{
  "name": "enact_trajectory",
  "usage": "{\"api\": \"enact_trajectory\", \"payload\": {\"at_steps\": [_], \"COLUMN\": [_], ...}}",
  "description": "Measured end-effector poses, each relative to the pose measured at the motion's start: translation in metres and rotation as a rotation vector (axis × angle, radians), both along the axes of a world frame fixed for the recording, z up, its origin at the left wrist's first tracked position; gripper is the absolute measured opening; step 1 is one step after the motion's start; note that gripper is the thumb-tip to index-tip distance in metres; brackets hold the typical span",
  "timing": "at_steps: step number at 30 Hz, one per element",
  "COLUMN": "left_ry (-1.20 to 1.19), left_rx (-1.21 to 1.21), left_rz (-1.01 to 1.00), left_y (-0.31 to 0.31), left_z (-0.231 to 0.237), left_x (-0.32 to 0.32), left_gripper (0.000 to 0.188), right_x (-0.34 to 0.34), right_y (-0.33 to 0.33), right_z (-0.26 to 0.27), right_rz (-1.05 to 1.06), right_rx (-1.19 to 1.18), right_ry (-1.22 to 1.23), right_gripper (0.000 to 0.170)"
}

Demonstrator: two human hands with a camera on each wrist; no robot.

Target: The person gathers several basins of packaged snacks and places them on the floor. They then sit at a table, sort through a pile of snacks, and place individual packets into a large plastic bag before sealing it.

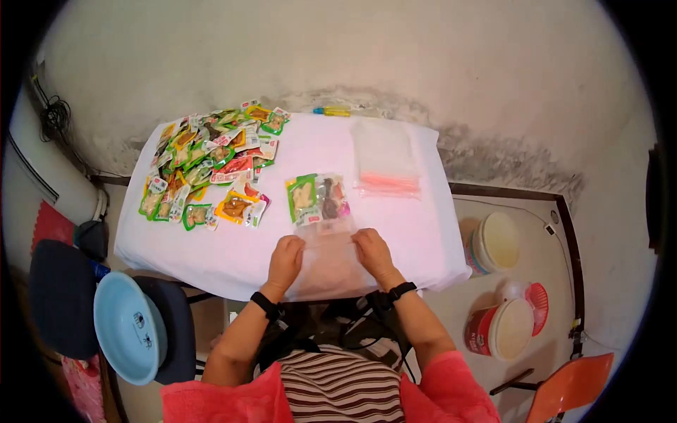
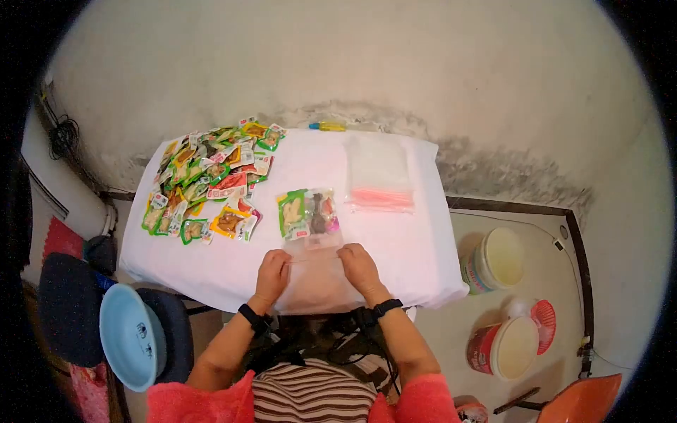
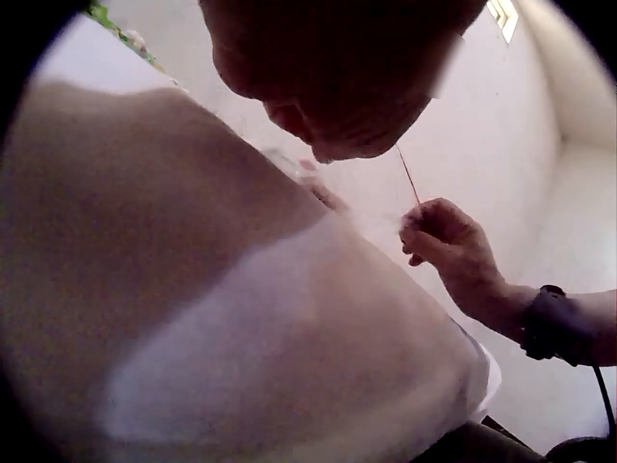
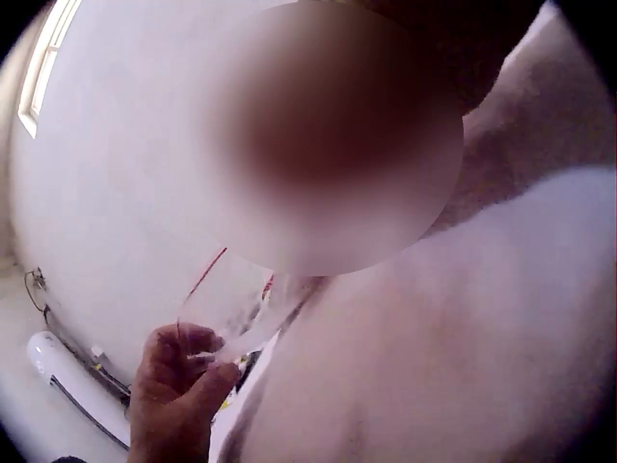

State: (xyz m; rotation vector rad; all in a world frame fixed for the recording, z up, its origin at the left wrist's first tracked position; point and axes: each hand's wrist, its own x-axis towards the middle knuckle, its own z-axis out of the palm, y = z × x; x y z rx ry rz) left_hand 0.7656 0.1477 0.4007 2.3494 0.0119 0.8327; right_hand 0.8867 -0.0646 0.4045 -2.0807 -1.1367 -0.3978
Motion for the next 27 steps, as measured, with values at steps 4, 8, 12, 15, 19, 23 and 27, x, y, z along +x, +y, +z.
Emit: {"api": "enact_trajectory", "payload": {"at_steps": [4, 8, 12, 15, 19, 23, 27], "left_ry": [-0.041, -0.132, -0.111, -0.094, -0.027, -0.164, -0.311], "left_rx": [0.018, 0.143, 0.223, 0.157, 0.045, 0.084, 0.103], "left_rz": [0.033, -0.006, -0.090, -0.117, -0.102, -0.086, -0.085], "left_y": [0.013, 0.025, 0.040, 0.050, 0.059, 0.073, 0.079], "left_z": [0.017, 0.029, 0.036, 0.041, 0.049, 0.086, 0.154], "left_x": [-0.004, -0.004, 0.001, 0.011, 0.020, 0.043, 0.062], "left_gripper": [0.017, 0.016, 0.015, 0.012, 0.010, 0.006, 0.007], "right_x": [-0.006, -0.002, 0.012, 0.022, 0.034, 0.054, 0.068], "right_y": [0.000, 0.001, 0.001, 0.005, 0.014, 0.025, 0.034], "right_z": [0.016, 0.025, 0.035, 0.045, 0.060, 0.105, 0.165], "right_rz": [0.009, 0.049, 0.109, 0.103, 0.111, 0.105, 0.116], "right_rx": [0.056, 0.077, 0.082, 0.051, 0.118, 0.112, 0.175], "right_ry": [-0.044, -0.124, -0.137, -0.073, 0.027, -0.070, -0.113], "right_gripper": [0.014, 0.016, 0.016, 0.011, 0.009, 0.010, 0.009]}}
